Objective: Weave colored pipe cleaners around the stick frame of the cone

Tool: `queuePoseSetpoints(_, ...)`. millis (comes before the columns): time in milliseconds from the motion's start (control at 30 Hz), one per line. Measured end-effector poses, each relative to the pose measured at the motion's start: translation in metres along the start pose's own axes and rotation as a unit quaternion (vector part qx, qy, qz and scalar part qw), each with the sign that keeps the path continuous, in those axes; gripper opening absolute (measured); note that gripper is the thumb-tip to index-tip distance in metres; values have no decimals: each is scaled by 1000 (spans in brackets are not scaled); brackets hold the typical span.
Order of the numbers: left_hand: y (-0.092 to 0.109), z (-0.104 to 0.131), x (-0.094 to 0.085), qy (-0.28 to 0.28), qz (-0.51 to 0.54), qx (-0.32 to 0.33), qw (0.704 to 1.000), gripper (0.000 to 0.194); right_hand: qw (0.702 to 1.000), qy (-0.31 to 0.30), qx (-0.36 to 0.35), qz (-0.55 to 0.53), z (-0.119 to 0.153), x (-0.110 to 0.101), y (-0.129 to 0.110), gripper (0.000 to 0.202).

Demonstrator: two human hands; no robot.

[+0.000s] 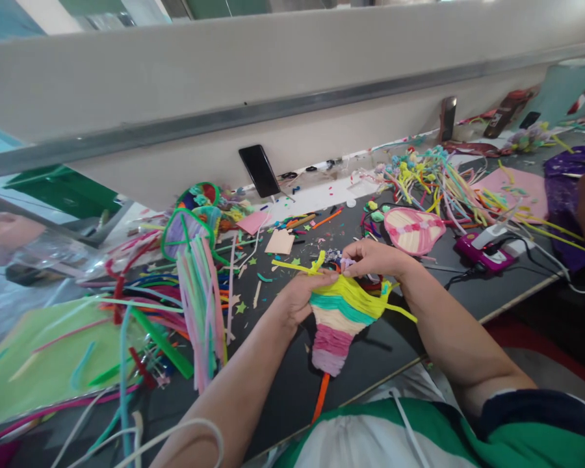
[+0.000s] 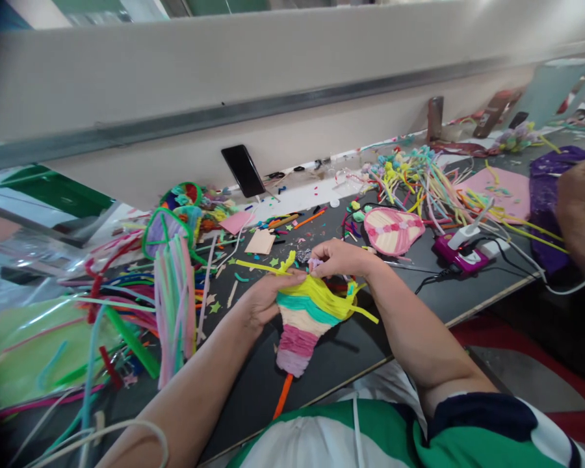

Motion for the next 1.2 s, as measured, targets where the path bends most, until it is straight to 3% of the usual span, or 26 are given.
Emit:
queuePoseSetpoints(267, 9, 2, -6, -37, 1, 4, 999, 17, 998, -39, -33, -46, -1, 4, 3, 30)
queuePoseSetpoints(533, 7, 1, -8, -48, -6, -8, 999, 14, 993, -54, -4, -108, 2, 8, 4, 55)
queuePoseSetpoints(600, 11, 1, -12, -30, 2, -2, 1000, 15, 988, -15, -9, -156, 2, 4, 1, 56)
queuePoseSetpoints(667, 22, 2, -19, 6, 14, 16, 1000, 19, 969, 73, -25, -235, 1, -5, 0, 51)
queuePoseSetpoints(767, 46, 7, -30, 67, 53, 85, 993, 23, 897, 218, -60, -379, 2, -19, 4, 36)
queuePoseSetpoints(833, 59, 12, -36, 97, 92, 136, 982, 22, 855, 251, -80, -447, -1, -21, 8, 28)
queuePoseSetpoints(933, 61, 14, -35, 114, 132, 153, 973, 23, 852, 184, -75, -485, -10, -6, 11, 31)
queuePoseSetpoints(1067, 47, 12, -23, 96, 144, 108, 979, 22, 865, 79, -98, -485, -14, 21, 7, 46)
queuePoseSetpoints(1200, 39, 11, -15, 64, 136, 88, 985, 21, 863, 54, -110, -490, -9, 29, 0, 46)
Point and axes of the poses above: each hand's wrist, its own z-axis away from the middle knuckle, its own x-axis out of the palm, y = z × x, the point moved 4 cm from there along -z, towards the middle knuckle
